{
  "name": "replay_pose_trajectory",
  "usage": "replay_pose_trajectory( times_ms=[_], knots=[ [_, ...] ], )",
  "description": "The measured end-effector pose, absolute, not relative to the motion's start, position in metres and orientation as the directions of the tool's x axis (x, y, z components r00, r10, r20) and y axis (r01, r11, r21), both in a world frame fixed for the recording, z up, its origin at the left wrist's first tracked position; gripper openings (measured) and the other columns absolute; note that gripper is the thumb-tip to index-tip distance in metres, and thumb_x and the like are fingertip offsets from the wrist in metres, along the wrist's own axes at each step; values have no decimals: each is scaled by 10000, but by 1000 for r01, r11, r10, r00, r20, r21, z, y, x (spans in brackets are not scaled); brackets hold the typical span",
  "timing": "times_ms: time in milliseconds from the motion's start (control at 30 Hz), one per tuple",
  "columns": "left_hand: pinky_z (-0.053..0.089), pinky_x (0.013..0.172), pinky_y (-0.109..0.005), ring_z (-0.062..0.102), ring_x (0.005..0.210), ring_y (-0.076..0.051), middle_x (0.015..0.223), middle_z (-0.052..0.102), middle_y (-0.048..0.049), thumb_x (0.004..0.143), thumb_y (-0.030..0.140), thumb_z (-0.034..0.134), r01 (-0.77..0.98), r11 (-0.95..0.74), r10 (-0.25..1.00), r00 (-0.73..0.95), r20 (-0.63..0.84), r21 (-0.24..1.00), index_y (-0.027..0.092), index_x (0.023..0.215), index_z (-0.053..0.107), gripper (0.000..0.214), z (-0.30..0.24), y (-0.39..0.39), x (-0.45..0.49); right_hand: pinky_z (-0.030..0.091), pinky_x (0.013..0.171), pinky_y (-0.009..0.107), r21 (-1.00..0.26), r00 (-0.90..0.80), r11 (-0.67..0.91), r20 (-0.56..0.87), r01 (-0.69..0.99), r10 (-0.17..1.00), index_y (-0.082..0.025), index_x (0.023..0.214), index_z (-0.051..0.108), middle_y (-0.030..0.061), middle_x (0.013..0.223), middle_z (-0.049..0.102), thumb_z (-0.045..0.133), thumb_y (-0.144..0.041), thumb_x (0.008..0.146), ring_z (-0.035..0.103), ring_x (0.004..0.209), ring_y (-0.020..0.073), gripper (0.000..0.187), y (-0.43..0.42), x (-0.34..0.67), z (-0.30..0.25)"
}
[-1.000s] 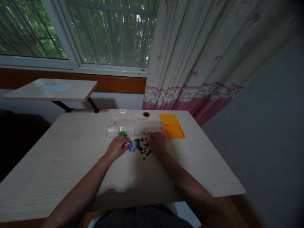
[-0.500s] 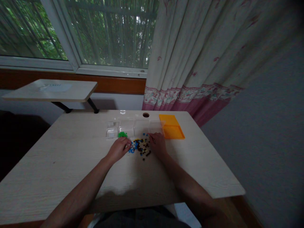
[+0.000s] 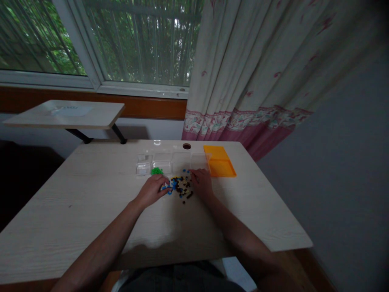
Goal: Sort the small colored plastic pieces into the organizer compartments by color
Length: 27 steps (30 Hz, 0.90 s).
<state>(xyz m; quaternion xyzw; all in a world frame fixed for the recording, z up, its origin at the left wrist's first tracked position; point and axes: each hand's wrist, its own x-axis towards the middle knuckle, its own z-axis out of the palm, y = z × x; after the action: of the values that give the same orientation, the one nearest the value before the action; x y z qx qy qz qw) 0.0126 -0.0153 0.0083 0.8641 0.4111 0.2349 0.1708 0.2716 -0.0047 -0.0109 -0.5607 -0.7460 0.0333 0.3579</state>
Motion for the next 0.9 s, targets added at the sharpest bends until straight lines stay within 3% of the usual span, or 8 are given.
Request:
replay_pose_trajectory(
  times_ms=[333,567,767,900],
  knots=[
    [434,796,-323,560,878,-202,882,614,-56,915,367,557,643,-601,796,533,286,474,198,933,634,186,2,-14,14,413,792,316,-447,-127,367,482,816,867,-183,1040,722,62,802,681,479,-249,933,566,791,184,274,-5,272,-9],
    [435,799,-316,556,862,-188,883,613,-61,971,328,441,620,-586,805,518,289,522,186,935,623,234,3,-14,12,410,792,318,-456,-116,356,475,816,873,-192,1038,722,65,823,675,492,-257,928,563,826,195,264,-5,273,-12],
    [441,849,-304,549,936,-186,995,602,-54,859,410,642,517,-629,746,613,262,581,211,1002,633,245,8,-11,1,409,787,312,-460,-113,373,500,806,859,-175,1032,724,67,812,669,492,-256,934,558,813,188,264,-6,271,-10],
    [438,878,-304,547,982,-190,1029,598,-55,854,383,652,516,-631,738,630,242,580,227,973,655,197,7,-10,-2,407,781,308,-448,-119,372,497,813,860,-186,1032,724,62,802,665,489,-258,934,554,806,185,265,-6,271,-10]
  ],
)
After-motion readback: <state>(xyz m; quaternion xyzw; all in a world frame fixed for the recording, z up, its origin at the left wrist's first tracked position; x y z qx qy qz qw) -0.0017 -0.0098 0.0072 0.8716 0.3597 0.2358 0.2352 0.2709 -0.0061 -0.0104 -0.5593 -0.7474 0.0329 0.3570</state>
